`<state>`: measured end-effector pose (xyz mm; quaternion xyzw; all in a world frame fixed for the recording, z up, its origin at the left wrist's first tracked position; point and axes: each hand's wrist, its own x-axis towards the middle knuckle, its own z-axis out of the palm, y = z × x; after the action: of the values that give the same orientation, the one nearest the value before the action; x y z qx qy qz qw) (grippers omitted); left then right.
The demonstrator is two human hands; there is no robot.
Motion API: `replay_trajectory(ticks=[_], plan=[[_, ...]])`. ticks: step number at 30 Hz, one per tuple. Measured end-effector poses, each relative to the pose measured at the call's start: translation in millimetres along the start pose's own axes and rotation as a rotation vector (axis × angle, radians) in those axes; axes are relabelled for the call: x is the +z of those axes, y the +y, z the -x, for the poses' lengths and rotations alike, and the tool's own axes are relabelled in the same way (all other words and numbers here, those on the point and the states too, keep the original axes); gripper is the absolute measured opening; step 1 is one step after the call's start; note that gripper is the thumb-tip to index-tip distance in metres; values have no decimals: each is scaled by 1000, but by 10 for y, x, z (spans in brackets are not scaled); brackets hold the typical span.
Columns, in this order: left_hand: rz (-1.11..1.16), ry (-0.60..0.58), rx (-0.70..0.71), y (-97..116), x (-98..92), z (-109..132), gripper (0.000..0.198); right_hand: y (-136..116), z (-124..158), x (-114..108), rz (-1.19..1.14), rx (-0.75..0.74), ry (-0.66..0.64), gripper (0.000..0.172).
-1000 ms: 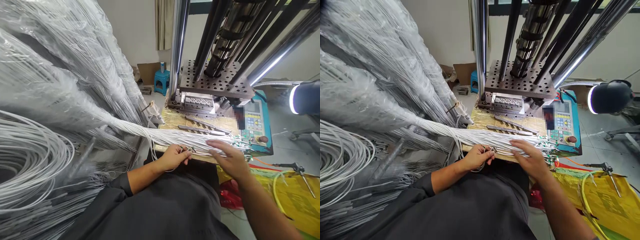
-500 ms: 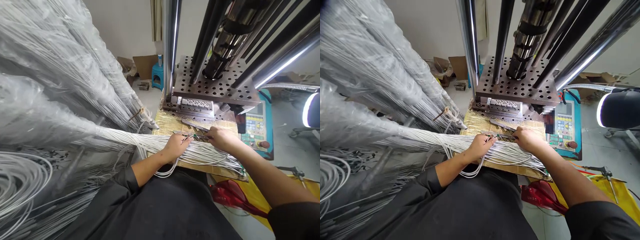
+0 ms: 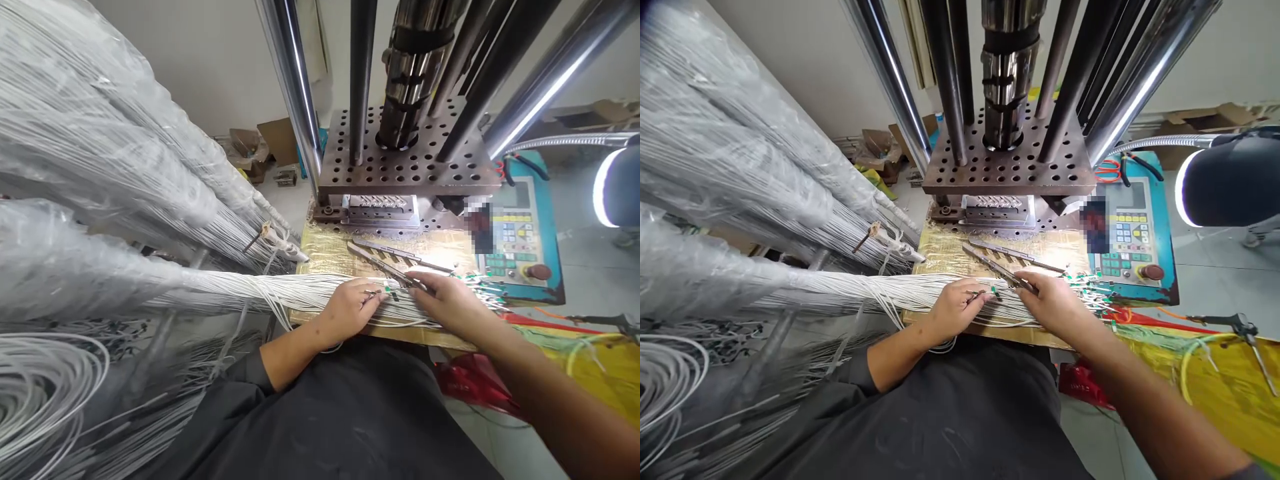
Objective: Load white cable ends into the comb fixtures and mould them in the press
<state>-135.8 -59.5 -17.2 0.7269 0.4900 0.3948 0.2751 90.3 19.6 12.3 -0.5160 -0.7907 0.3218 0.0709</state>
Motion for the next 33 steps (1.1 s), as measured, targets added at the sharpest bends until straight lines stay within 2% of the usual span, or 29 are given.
replay_trajectory(ticks=[2,4,8,20,33], plan=[[-92,-63,26,8,48,35,29,58,118,170,-183,45,33,49],[-196,-97,47,-1,93,48,28,108,175,293,-301,29,78,51],[-341,-120,69,-26,162,35,25,143,188,387,-402,-15,175,52],[-381,-143,18,-46,258,24,17,215,184,483,-276,-50,215,54],[-375,-167,4,-32,222,-24,21,216,201,525,-240,-50,223,53]])
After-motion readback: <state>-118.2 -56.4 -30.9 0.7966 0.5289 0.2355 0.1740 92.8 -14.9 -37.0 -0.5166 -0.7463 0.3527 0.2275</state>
